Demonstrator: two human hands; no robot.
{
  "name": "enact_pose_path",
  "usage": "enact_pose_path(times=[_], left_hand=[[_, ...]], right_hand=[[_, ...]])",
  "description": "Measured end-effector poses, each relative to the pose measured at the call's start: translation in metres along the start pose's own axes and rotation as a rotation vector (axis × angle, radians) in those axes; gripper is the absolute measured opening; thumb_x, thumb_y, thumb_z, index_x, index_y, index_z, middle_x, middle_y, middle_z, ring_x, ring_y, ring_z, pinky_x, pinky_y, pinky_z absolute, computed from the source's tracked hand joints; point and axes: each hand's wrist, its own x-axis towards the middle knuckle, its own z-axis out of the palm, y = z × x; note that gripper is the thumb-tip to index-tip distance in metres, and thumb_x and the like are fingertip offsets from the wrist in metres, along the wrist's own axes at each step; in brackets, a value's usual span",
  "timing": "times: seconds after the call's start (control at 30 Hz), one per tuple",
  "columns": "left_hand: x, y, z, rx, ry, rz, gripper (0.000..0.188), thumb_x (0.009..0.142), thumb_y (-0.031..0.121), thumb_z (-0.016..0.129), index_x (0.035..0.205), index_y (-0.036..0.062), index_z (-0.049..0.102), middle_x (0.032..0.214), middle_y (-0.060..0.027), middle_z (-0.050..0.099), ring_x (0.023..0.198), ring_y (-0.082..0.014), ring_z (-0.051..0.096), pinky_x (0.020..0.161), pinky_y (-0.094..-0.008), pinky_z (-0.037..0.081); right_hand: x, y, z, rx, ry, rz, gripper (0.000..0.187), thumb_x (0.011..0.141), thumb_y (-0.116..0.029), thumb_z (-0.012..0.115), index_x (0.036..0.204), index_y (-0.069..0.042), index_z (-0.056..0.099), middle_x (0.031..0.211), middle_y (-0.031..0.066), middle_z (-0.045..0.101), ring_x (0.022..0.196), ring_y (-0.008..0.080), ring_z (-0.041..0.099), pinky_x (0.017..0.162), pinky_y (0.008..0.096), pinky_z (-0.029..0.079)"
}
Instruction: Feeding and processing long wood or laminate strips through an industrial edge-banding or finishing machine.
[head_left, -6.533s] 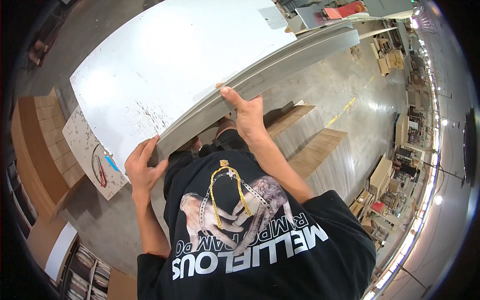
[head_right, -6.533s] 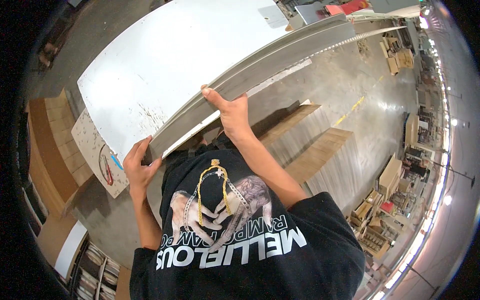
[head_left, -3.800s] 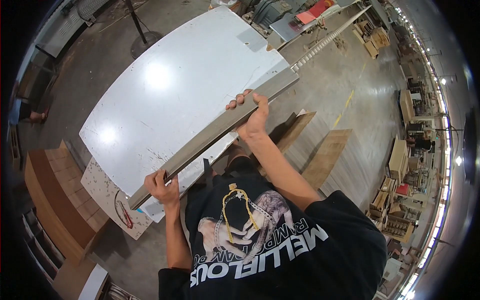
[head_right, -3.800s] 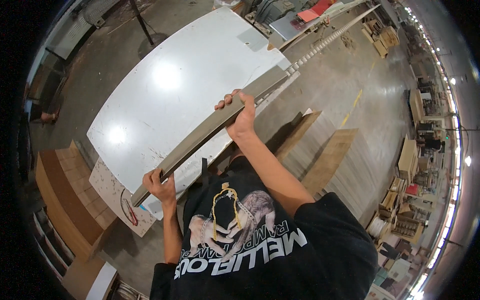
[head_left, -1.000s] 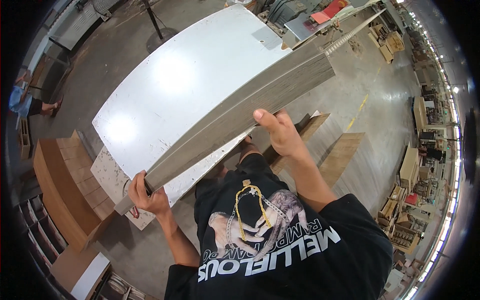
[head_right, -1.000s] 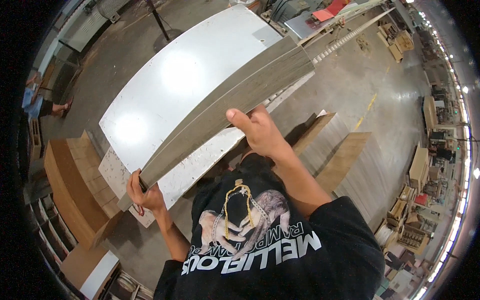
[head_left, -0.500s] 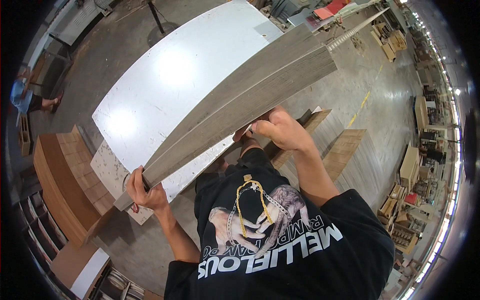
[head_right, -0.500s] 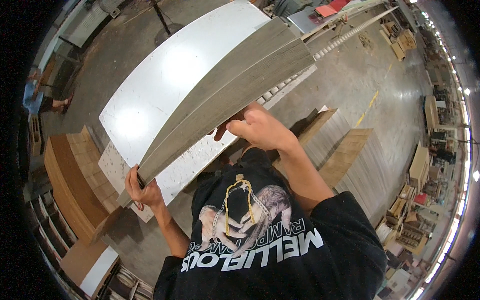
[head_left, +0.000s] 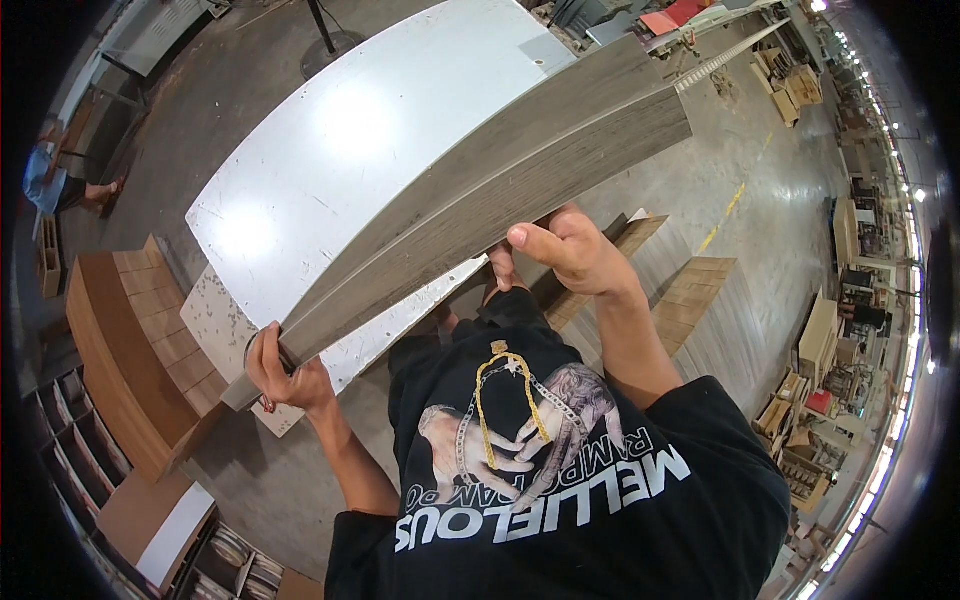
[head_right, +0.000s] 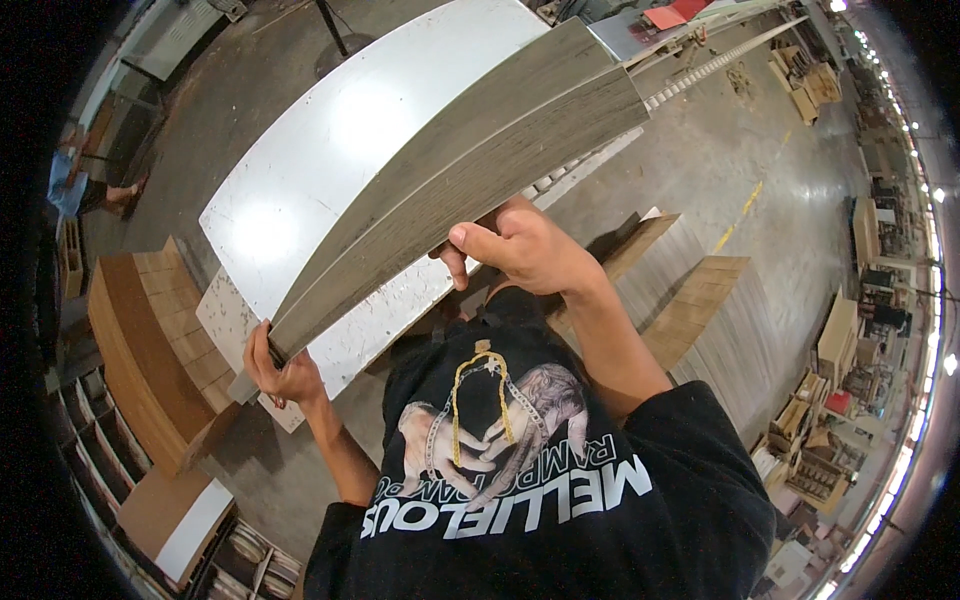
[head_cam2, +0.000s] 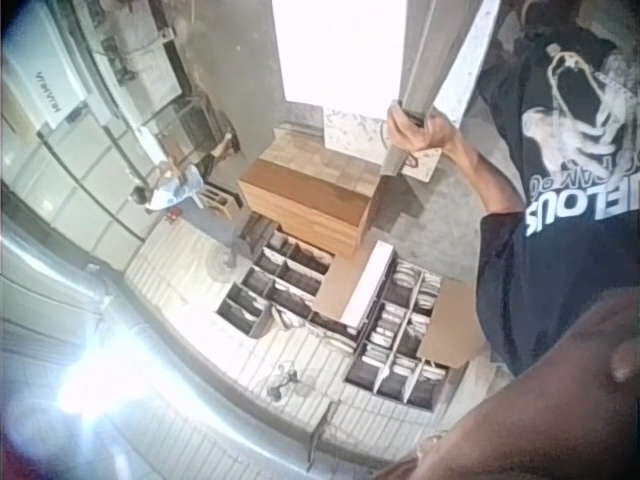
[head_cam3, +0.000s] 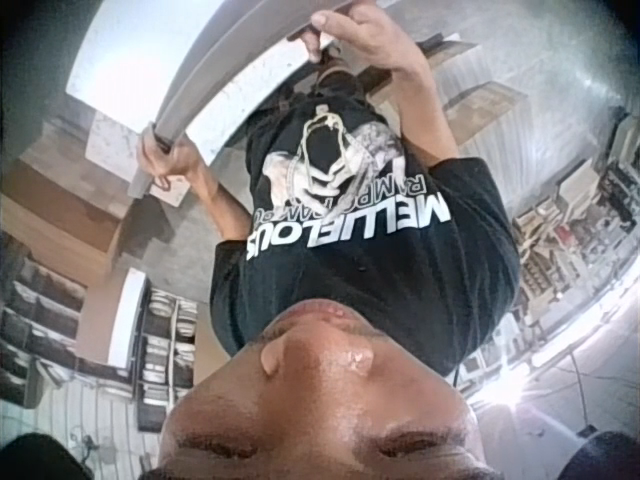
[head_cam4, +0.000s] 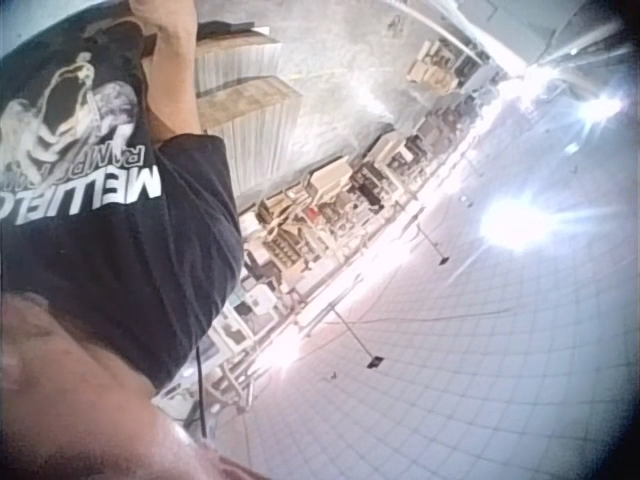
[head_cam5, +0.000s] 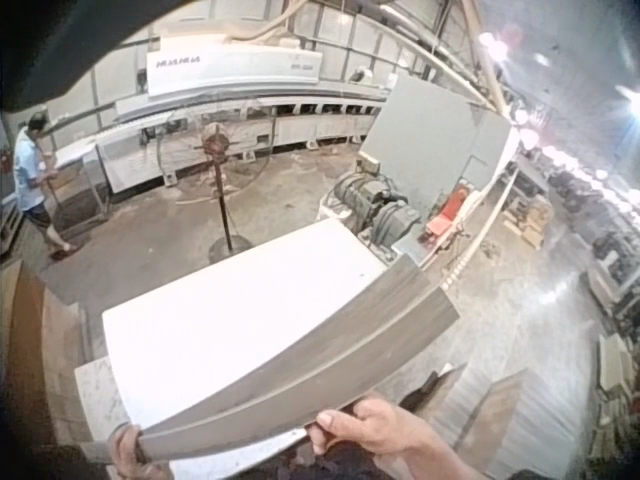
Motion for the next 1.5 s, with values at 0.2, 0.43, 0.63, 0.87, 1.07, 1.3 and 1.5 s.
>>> enact_pose_path(times=[0.2,0.43,0.63,0.87,1.07,1.3,1.5], left_hand=[[0.001,-0.002,0.002,-0.005,0.001,0.005,0.038,0.082,0.020,0.086,0.114,0.0030,0.075,0.105,-0.0131,0.071,0.098,-0.0313,0.066,0.087,-0.0424,0.053],[-0.002,-0.005,0.003,0.004,-0.021,0.003,0.042,0.082,0.023,0.091,0.116,0.0046,0.075,0.110,-0.0147,0.073,0.105,-0.0316,0.068,0.090,-0.0434,0.057],[-0.003,-0.004,0.005,0.033,0.009,0.021,0.041,0.081,0.019,0.090,0.116,0.0055,0.075,0.111,-0.0137,0.073,0.105,-0.0307,0.068,0.090,-0.0437,0.056],[0.002,0.002,0.005,0.075,0.018,0.053,0.038,0.083,0.027,0.086,0.115,0.0087,0.075,0.104,-0.0079,0.072,0.099,-0.0286,0.066,0.092,-0.0438,0.050],[0.003,0.002,0.005,0.070,-0.005,0.037,0.040,0.077,0.017,0.091,0.113,0.0069,0.076,0.109,-0.0124,0.074,0.100,-0.0320,0.068,0.088,-0.0451,0.054],[0.001,0.002,0.008,0.054,0.006,0.029,0.041,0.076,0.019,0.089,0.113,0.0069,0.075,0.105,-0.0092,0.072,0.099,-0.0295,0.065,0.091,-0.0435,0.050],[0.001,0.002,0.009,0.045,0.000,0.038,0.041,0.076,0.018,0.090,0.113,0.0067,0.075,0.104,-0.0092,0.072,0.098,-0.0294,0.065,0.089,-0.0439,0.050]], right_hand=[[0.001,-0.001,-0.001,-0.026,0.005,-0.001,0.021,0.105,-0.016,0.053,0.104,0.003,0.061,0.083,0.0080,0.066,0.077,0.0179,0.064,0.074,0.0352,0.055],[0.002,0.000,0.001,-0.050,0.103,-0.059,0.023,0.101,-0.018,0.056,0.102,0.004,0.062,0.084,0.0094,0.067,0.077,0.0177,0.065,0.070,0.0349,0.056],[0.003,0.009,-0.001,-0.097,0.511,-0.268,0.026,0.098,-0.016,0.061,0.110,0.007,0.061,0.093,0.0113,0.068,0.084,0.0192,0.065,0.075,0.0334,0.055],[0.002,0.025,-0.007,-0.184,0.738,-0.242,0.021,0.095,-0.006,0.061,0.111,0.006,0.058,0.105,0.0105,0.067,0.094,0.0152,0.061,0.083,0.0318,0.052],[0.005,0.003,-0.004,-0.040,0.586,-0.127,0.023,0.095,-0.002,0.054,0.114,0.011,0.053,0.100,0.0153,0.069,0.082,0.0199,0.068,0.072,0.0317,0.058],[0.007,0.007,-0.005,0.037,0.559,-0.108,0.025,0.093,-0.007,0.048,0.104,0.011,0.062,0.094,0.0180,0.071,0.074,0.0254,0.071,0.070,0.0366,0.062],[0.010,0.017,-0.006,0.001,0.606,-0.139,0.022,0.100,-0.006,0.046,0.109,0.008,0.060,0.094,0.0177,0.071,0.075,0.0258,0.071,0.067,0.0381,0.062]])
